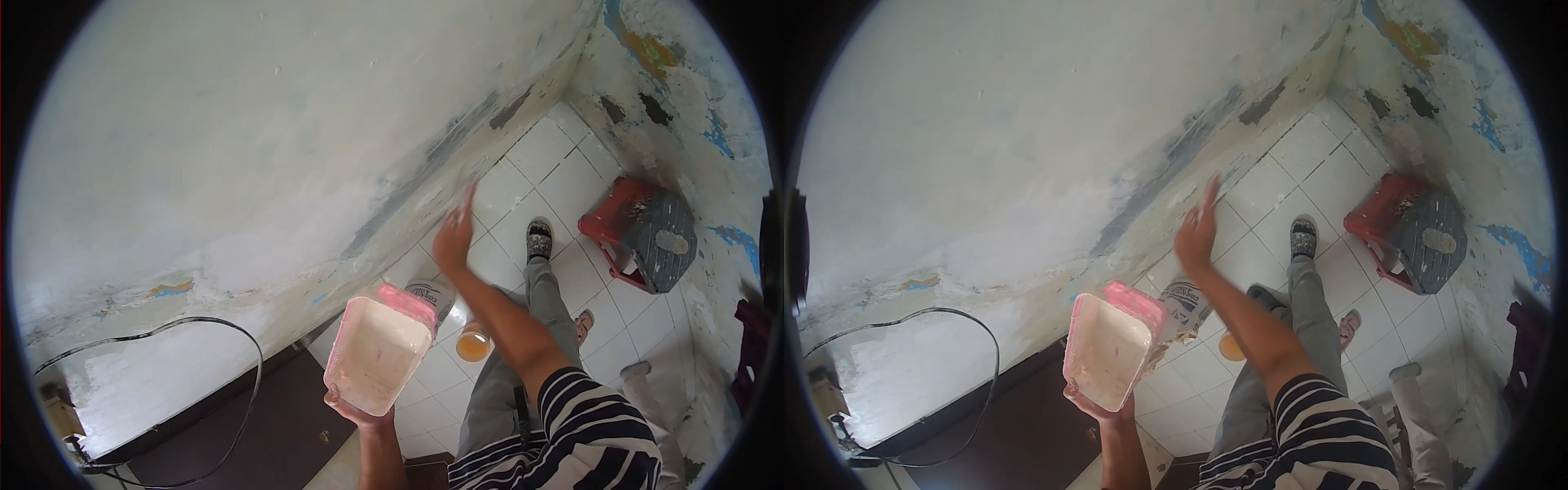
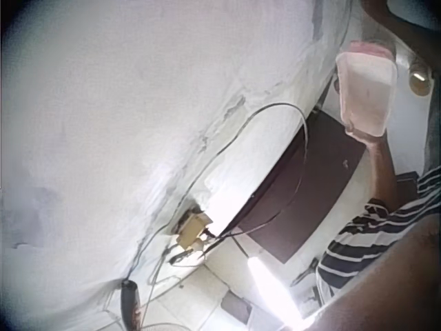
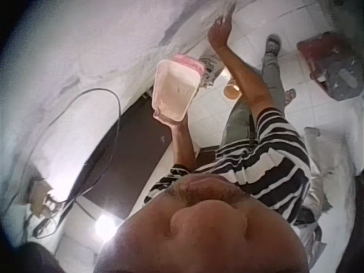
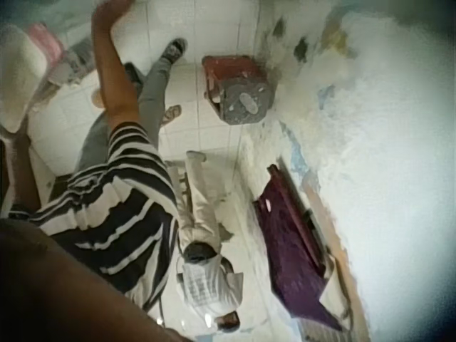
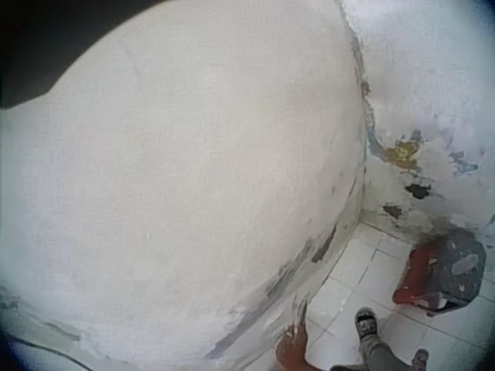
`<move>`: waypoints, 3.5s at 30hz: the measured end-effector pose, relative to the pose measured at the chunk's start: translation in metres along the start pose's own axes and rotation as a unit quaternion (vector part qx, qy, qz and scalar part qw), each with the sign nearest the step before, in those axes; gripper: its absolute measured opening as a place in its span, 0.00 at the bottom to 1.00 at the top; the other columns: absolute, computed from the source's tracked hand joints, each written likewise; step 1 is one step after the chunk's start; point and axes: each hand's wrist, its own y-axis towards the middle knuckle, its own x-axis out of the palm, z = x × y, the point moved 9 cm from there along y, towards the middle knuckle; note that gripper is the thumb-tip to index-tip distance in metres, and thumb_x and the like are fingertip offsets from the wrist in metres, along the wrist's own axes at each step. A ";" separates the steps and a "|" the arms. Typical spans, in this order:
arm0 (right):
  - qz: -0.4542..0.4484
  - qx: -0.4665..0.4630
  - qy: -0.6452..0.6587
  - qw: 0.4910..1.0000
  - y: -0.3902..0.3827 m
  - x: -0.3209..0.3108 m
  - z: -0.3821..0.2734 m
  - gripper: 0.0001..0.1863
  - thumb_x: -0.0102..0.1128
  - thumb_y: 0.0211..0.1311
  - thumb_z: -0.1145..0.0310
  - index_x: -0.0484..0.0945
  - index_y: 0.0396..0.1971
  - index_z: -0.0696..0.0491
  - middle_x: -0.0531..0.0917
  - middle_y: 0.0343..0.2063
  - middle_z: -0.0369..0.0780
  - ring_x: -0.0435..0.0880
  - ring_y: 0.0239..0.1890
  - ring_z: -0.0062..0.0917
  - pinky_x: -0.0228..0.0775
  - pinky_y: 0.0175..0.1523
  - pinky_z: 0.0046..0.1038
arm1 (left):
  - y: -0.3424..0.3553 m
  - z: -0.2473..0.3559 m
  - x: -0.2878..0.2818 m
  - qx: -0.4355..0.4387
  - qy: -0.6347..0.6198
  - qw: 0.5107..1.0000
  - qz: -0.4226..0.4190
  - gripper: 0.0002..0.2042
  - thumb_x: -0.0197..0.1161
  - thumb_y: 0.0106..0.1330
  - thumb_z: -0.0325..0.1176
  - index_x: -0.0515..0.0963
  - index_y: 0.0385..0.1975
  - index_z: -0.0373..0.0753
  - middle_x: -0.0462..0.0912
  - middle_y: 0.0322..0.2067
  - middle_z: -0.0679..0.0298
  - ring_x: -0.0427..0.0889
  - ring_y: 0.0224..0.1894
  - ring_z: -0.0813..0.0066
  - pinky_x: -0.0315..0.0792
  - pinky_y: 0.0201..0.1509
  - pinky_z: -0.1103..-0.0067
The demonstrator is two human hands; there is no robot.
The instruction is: The person applies putty filler from a plastic container to a peeling wall section with a putty knife, smoothing the filler over the damaged area.
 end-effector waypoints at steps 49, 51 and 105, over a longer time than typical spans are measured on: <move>-0.094 -0.022 -0.019 0.995 -0.059 0.011 0.041 0.37 0.42 0.70 0.80 0.44 0.77 0.57 0.49 0.77 0.53 0.44 0.79 0.48 0.45 0.79 0.39 | 0.007 0.000 0.012 0.034 0.013 0.999 -0.002 0.43 0.64 0.56 0.58 0.67 0.66 0.30 0.75 0.60 0.49 0.77 0.60 0.51 0.76 0.62 0.55; 0.017 -0.008 -0.046 0.999 0.005 -0.025 0.030 0.37 0.40 0.71 0.81 0.43 0.78 0.57 0.49 0.77 0.54 0.47 0.79 0.45 0.46 0.79 0.36 | 0.005 -0.001 0.007 0.029 0.011 1.000 0.006 0.43 0.65 0.56 0.57 0.66 0.66 0.30 0.75 0.60 0.49 0.77 0.60 0.51 0.76 0.62 0.55; -0.245 0.069 0.057 0.965 0.030 -0.269 -0.413 0.20 0.48 0.76 0.71 0.72 0.64 0.57 0.80 0.52 0.38 0.78 0.50 0.17 0.71 0.50 0.20 | -0.070 -0.027 0.201 0.012 -0.016 0.995 -0.093 0.18 0.50 0.77 0.51 0.68 0.49 0.42 0.74 0.46 0.63 0.75 0.50 0.73 0.74 0.55 0.71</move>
